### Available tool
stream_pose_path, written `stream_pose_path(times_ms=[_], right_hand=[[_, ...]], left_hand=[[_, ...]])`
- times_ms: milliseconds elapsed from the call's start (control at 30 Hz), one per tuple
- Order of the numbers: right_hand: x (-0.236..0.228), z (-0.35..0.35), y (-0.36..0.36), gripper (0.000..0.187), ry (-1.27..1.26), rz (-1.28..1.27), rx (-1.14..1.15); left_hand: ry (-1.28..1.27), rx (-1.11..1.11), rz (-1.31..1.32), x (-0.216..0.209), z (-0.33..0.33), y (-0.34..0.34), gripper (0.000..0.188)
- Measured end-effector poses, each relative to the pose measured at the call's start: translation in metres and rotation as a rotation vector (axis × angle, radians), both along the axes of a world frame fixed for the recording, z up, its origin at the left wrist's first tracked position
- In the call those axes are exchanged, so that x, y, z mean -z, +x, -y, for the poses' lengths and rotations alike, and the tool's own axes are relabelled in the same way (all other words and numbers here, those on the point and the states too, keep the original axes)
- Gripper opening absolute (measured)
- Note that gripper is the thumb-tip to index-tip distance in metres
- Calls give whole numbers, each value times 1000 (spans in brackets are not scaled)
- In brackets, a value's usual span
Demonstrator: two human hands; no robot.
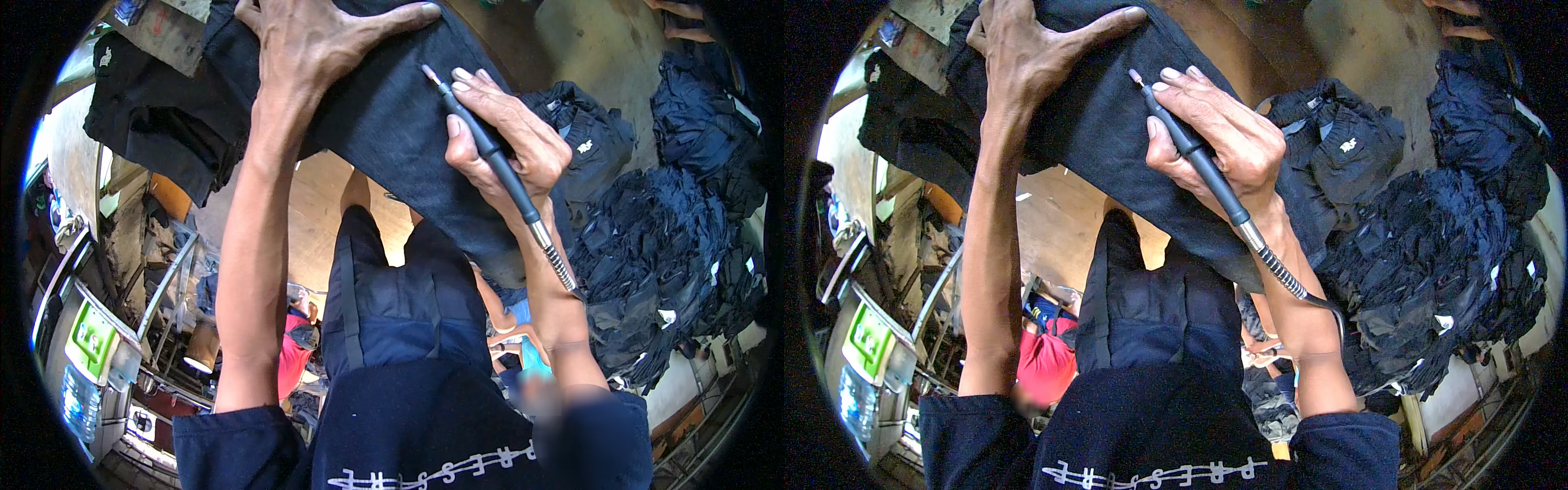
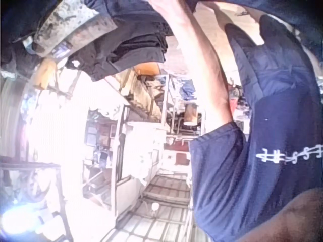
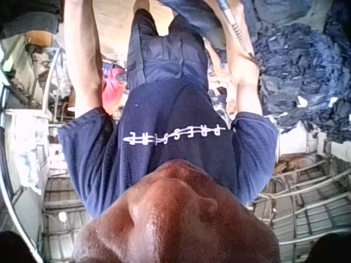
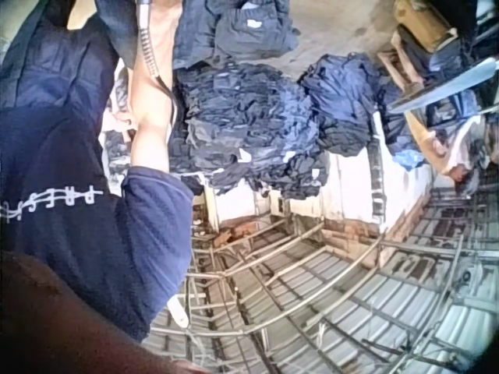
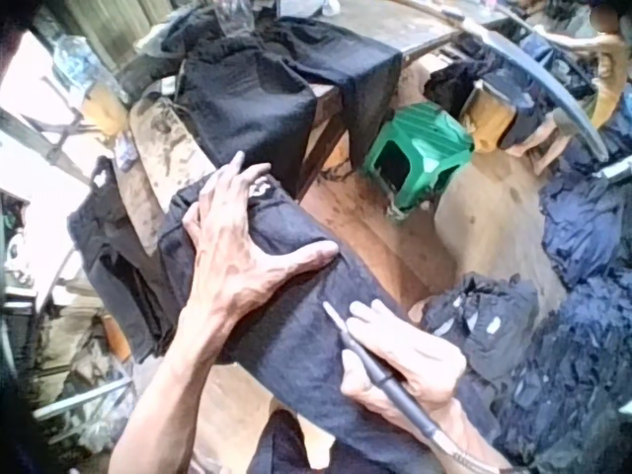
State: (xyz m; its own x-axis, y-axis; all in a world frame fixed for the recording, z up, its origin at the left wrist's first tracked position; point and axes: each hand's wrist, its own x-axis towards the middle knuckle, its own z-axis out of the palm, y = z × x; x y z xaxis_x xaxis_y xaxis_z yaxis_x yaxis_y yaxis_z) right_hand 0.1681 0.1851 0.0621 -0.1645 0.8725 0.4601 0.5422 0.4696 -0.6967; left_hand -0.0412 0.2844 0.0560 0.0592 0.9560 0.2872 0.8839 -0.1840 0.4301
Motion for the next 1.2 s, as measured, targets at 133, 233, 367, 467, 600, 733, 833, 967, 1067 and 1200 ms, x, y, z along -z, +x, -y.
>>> stream_pose_path(times_ms=[133, 233, 367, 467, 600, 733, 833, 967, 1067, 1200], right_hand=[[0, 4, 2, 28, -13, -7, 0], [2, 7, 4, 28, -14, -17, 2], [1, 12, 7, 29, -55, -33, 17], [0, 13, 8, 29, -44, -59, 38], [1, 12, 7, 29, -43, -66, 40], [1, 12, 6, 29, -32, -41, 46], [1, 13, 6, 29, -25, -34, 69], [1, 13, 5, 29, -34, -4, 108], [0, 12, 4, 28, -21, -7, 121], [0, 15, 4, 27, -9, -4, 136]], left_hand=[[28, 16, -27, 5, -3, -3, 112], [42, 15, -66, 11, -7, -7, 110], [-34, -21, -95, 12, -6, -8, 109], [-32, -11, -73, 9, -4, -6, 107], [-28, 9, -51, 4, -6, -3, 104], [31, 8, -51, 4, -6, 0, 102], [8, -2, -64, 5, -3, -1, 102], [1, 13, -70, 5, -5, -2, 102], [33, 3, -57, 3, -6, 0, 97], [-5, 54, -65, 0, 1, 2, 79]])
